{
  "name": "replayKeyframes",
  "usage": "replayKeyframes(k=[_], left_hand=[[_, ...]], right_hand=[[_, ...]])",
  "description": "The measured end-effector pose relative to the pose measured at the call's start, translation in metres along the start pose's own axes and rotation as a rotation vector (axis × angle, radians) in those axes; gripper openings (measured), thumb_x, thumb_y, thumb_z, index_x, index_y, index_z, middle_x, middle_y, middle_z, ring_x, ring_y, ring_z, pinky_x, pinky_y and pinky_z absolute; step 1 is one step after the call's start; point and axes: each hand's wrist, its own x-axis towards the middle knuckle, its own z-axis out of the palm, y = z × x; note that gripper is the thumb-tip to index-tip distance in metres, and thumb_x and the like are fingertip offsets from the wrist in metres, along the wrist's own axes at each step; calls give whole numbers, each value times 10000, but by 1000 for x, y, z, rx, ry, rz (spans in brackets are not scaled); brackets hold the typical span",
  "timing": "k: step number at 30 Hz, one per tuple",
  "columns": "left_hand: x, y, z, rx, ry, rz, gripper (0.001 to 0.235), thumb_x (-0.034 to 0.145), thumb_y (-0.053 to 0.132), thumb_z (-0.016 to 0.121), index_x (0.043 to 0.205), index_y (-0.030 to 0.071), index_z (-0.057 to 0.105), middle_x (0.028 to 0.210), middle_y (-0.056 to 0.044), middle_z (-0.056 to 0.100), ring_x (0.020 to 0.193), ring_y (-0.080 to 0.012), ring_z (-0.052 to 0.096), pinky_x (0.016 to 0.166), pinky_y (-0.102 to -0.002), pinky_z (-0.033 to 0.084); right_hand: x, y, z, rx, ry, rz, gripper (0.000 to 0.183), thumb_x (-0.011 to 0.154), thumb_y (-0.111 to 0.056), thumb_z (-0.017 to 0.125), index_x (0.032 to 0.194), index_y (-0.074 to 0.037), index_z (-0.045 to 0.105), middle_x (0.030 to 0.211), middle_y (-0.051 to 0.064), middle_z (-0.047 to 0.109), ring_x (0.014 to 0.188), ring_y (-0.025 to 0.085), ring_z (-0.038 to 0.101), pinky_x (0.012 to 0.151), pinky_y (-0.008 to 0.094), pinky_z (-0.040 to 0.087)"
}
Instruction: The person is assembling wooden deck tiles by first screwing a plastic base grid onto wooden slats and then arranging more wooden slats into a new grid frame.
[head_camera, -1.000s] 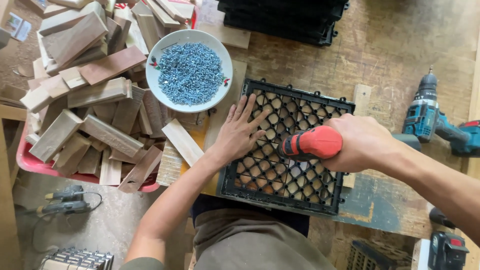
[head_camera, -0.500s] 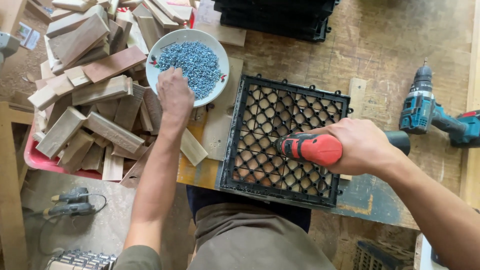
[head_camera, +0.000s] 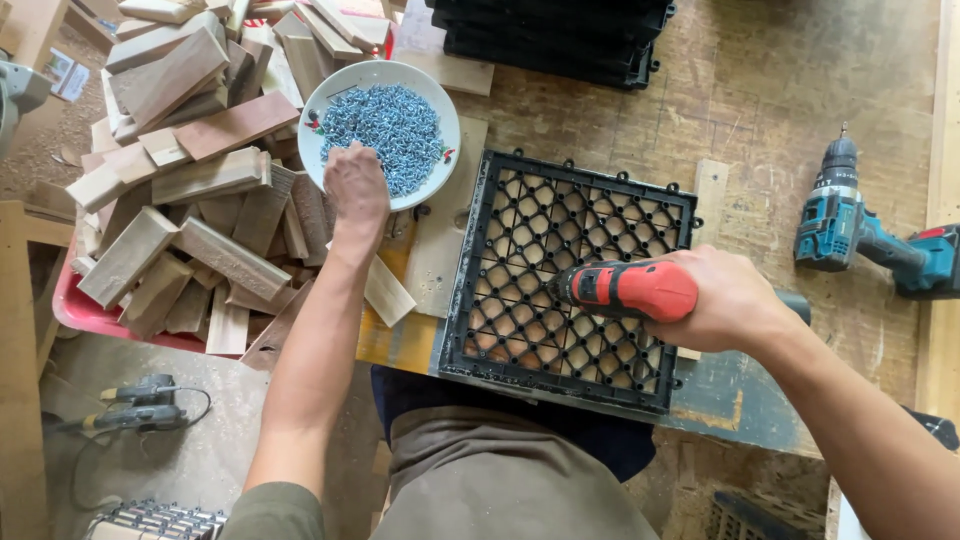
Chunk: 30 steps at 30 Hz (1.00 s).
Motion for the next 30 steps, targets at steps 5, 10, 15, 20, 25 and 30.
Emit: replayKeyframes(k=[5, 10, 15, 20, 25, 30], left_hand=[[2, 7, -10, 62, -23, 11, 217, 993, 81, 638, 818, 30, 756, 706, -126, 681, 723, -234, 719, 639, -364, 643], [-1, 5, -16, 27, 85, 67, 120, 858, 57, 768, 741, 48, 741, 641, -106, 685, 730, -277, 731, 644, -396, 647], [-15, 17, -37, -143, 232, -4, 177, 847, 99, 897, 766, 56, 745, 655, -72, 712, 644, -184, 671, 507, -260, 529], [-16, 21, -41, -179, 284, 10, 216, 816, 118, 913, 791, 38, 714, 713, -114, 732, 724, -253, 696, 570, -332, 556], [-18, 25, -46, -244, 322, 3, 159, 875, 60, 854, 848, 36, 699, 757, -111, 732, 726, -249, 687, 627, -335, 556], [-21, 20, -41, -269, 373, 122, 171, 847, -132, 622, 805, 34, 627, 777, -117, 644, 783, -256, 599, 704, -360, 549]], right_hand=[[3, 3, -2, 46, -26, 43, 407, 646, -478, 800, 1013, -304, 771, 953, 55, 820, 1024, 289, 754, 955, 427, 569], [1, 1, -6, 53, -15, 40, 422, 653, -420, 820, 1041, -258, 783, 996, 85, 823, 1053, 302, 750, 988, 429, 554], [0, -3, -10, 54, 10, -32, 178, 656, -287, 769, 783, -196, 682, 611, -24, 652, 567, 164, 603, 557, 293, 503], [5, 3, -7, 57, 3, -21, 198, 664, -305, 785, 804, -208, 684, 650, -13, 661, 595, 171, 619, 591, 303, 519], [4, 3, -7, 64, -4, -10, 191, 684, -308, 797, 799, -196, 692, 654, -15, 678, 587, 166, 624, 588, 298, 524], [4, 1, -9, 59, -24, 15, 169, 689, -300, 780, 780, -191, 689, 663, -15, 685, 605, 160, 627, 603, 294, 530]])
